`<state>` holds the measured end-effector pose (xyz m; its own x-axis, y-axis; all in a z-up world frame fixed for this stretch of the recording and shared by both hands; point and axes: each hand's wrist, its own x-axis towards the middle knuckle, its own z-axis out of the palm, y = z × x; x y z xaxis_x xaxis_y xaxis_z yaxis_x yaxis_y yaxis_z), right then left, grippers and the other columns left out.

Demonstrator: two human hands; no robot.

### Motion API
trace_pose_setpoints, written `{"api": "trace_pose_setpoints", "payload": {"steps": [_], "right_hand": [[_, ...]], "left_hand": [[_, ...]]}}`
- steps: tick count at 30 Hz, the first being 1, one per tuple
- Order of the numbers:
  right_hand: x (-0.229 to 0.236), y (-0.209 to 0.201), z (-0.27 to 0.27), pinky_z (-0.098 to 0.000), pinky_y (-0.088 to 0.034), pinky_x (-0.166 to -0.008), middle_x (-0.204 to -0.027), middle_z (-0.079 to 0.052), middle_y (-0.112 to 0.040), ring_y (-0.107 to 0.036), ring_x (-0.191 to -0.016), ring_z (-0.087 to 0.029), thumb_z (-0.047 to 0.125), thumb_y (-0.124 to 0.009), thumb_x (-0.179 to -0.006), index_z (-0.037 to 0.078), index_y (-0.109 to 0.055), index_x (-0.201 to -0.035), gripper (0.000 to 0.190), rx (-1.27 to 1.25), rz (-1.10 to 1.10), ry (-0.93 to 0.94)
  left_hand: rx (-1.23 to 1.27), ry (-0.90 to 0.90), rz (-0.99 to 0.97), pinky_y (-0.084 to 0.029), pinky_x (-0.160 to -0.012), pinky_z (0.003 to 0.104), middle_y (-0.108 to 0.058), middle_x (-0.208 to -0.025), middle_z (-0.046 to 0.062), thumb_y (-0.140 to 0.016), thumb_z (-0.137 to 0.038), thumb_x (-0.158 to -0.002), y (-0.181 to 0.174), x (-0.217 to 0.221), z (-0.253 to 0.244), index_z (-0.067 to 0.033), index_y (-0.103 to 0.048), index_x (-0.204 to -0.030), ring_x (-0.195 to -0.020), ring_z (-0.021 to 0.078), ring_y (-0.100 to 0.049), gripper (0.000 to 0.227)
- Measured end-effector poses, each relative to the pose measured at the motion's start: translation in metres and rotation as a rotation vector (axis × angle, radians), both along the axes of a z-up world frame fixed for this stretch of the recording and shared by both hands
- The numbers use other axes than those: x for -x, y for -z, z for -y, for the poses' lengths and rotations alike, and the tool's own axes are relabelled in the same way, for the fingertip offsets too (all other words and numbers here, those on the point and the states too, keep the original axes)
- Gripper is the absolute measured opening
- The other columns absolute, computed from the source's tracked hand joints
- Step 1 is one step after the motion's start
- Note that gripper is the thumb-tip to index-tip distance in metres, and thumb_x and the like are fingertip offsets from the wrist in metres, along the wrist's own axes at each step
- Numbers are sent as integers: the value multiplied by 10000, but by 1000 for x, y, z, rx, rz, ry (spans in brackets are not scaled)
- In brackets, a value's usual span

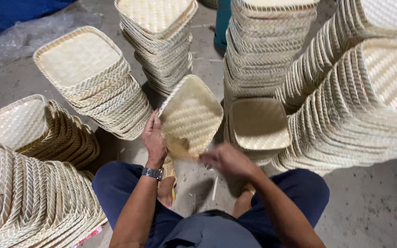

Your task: The person uses a small broom to sweep debris out of woven trays, handling them one at a time and placing them into stacks on the floor.

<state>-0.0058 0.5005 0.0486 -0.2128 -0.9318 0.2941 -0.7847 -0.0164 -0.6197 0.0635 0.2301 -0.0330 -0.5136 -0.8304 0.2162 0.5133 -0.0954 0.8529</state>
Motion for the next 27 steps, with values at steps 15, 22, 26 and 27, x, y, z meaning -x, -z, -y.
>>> {"api": "trace_pose_setpoints", "payload": {"steps": [15, 22, 26, 27], "right_hand": [[45, -20, 12, -349, -601, -774, -1019, -116, -743, -706, -875, -182, 245, -621, -1010, 59, -732, -1190, 282, 273, 423, 624], [69, -26, -45, -303, -604, -660, -883, -43, -629, -666, -757, -133, 379, -752, -902, 56, -669, -1086, 381, 75, 480, 901], [47, -2, -41, -302, -568, -802, -1019, -41, -690, -659, -891, -112, 242, -781, -872, 22, -614, -1192, 423, 341, 842, 564], [41, 2, -36, -316, -581, -876, -1066, -58, -725, -692, -945, -124, 189, -799, -860, 16, -607, -1199, 426, 417, 868, 548]], "left_hand": [[-79, 36, 46, -465, -1049, 266, -665, -1330, 88, -572, -141, -1072, 22, -26, -9, 65, -598, -1389, -1171, 121, -612, 380], [-96, 194, -9, -479, -1002, 264, -703, -1231, 59, -606, -147, -1059, 9, -44, 21, 16, -656, -1317, -1081, 109, -620, 310], [-36, 198, 26, -469, -1023, 288, -688, -1241, 97, -648, -171, -1064, 1, -38, 18, 27, -673, -1298, -1107, 139, -608, 308], [-33, 202, 26, -469, -1023, 288, -688, -1241, 97, -648, -171, -1064, -3, -37, 15, 27, -673, -1298, -1107, 139, -608, 308]]}}
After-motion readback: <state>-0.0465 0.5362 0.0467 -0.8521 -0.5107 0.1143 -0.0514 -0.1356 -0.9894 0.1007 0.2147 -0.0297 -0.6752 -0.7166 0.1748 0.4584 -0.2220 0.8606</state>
